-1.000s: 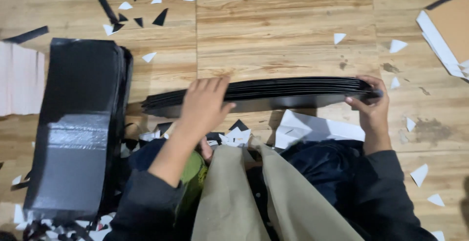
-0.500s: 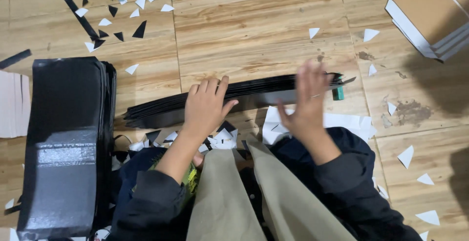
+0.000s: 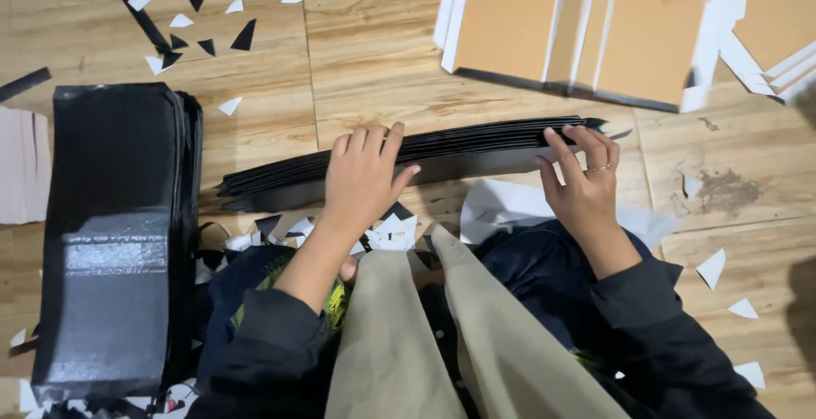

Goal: Rapidly assembling folders by folding black covers over cardboard inserts and pressing edges with a tool.

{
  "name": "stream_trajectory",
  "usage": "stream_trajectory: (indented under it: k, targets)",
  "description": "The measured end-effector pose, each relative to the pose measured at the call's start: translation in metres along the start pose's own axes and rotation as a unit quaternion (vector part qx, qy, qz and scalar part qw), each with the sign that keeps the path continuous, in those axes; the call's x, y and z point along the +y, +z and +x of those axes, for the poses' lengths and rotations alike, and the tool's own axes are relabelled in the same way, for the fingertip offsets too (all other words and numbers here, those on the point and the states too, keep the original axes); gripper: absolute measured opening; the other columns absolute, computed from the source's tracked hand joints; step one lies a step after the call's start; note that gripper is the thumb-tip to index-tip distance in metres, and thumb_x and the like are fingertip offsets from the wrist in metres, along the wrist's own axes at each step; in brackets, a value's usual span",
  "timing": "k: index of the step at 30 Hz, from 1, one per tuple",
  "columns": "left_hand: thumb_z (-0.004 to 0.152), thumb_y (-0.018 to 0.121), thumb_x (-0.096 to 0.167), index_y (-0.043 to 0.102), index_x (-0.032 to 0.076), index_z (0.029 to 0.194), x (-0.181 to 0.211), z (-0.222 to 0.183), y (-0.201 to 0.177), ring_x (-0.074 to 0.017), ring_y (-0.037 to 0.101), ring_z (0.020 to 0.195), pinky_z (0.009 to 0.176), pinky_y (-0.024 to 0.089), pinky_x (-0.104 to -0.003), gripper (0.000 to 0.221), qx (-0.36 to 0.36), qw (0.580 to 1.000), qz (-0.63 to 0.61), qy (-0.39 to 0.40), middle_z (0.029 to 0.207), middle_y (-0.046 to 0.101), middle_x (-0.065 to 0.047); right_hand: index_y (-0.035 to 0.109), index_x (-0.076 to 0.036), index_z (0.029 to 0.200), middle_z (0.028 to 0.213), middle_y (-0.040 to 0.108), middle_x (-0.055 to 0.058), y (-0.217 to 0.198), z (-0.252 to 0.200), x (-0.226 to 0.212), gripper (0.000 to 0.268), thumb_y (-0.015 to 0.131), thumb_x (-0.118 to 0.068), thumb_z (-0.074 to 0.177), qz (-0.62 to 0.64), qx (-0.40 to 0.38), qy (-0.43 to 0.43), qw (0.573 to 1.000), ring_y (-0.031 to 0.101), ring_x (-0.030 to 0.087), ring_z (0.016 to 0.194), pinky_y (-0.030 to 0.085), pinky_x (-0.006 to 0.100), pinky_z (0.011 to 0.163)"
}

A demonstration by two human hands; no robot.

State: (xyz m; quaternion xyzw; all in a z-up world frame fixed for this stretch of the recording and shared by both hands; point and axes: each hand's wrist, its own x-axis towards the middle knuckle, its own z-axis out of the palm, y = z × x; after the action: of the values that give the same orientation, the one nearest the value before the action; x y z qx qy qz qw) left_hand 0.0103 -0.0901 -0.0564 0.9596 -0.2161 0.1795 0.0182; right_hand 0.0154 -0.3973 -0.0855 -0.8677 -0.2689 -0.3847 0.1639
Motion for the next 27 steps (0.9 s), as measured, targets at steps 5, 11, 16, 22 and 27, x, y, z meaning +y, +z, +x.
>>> stream_trajectory:
  k: [5, 11, 16, 22, 27]
  targets:
    - [0.076, 0.067, 0.044, 0.051, 0.007, 0.124, 0.0, 0.0, 0.001, -0.0259, 0.054, 0.094, 0.083, 0.041, -0.04, 0.063, 0.014, 1.0, -0.013, 0.001, 0.099, 0.055, -0.009, 0.065, 0.001, 0.115, 0.104, 0.055, 0.014, -0.002, 0.007, -0.004, 0.04, 0.077, -0.011, 0.079, -0.022, -0.013, -0.019, 0.999, 0.055, 0.033, 0.096, 0.047, 0.042, 0.088]
    - [0.076, 0.068, 0.045, 0.052, 0.008, 0.123, -0.002, 0.001, 0.003, -0.0245, 0.054, 0.092, 0.082, 0.04, -0.039, 0.063, 0.023, 1.0, -0.005, 0.004, 0.097, 0.054, -0.008, 0.067, -0.003, 0.11, 0.098, 0.055, 0.01, -0.005, 0.012, 0.001, 0.039, 0.081, -0.017, 0.076, -0.058, -0.033, -0.034, 0.997, 0.056, 0.028, 0.089, 0.047, 0.039, 0.082]
    - [0.076, 0.067, 0.045, 0.051, 0.007, 0.124, -0.001, 0.0, 0.001, -0.0251, 0.054, 0.092, 0.083, 0.041, -0.04, 0.062, 0.018, 1.0, -0.013, 0.001, 0.098, 0.054, -0.009, 0.066, -0.009, 0.107, 0.094, 0.054, 0.005, -0.005, 0.011, 0.015, 0.03, 0.076, -0.021, 0.081, -0.026, -0.079, -0.03, 0.996, 0.054, 0.027, 0.087, 0.043, 0.037, 0.079]
    - [0.076, 0.068, 0.045, 0.05, 0.008, 0.124, -0.001, 0.002, 0.0, -0.026, 0.054, 0.092, 0.084, 0.041, -0.041, 0.064, 0.008, 1.0, -0.015, 0.0, 0.098, 0.054, -0.009, 0.066, -0.007, 0.101, 0.086, 0.058, 0.006, -0.012, 0.026, 0.013, 0.017, 0.071, -0.014, 0.086, 0.029, -0.142, -0.049, 0.988, 0.058, 0.027, 0.08, 0.047, 0.035, 0.076]
    - [0.077, 0.068, 0.046, 0.049, 0.007, 0.125, 0.0, 0.003, -0.002, -0.0264, 0.054, 0.093, 0.084, 0.04, -0.042, 0.065, -0.003, 1.0, -0.016, 0.004, 0.099, 0.053, -0.009, 0.066, -0.006, 0.104, 0.092, 0.061, 0.009, -0.008, 0.041, -0.015, 0.017, 0.065, -0.012, 0.088, 0.068, -0.136, -0.078, 0.985, 0.058, 0.03, 0.084, 0.046, 0.038, 0.077]
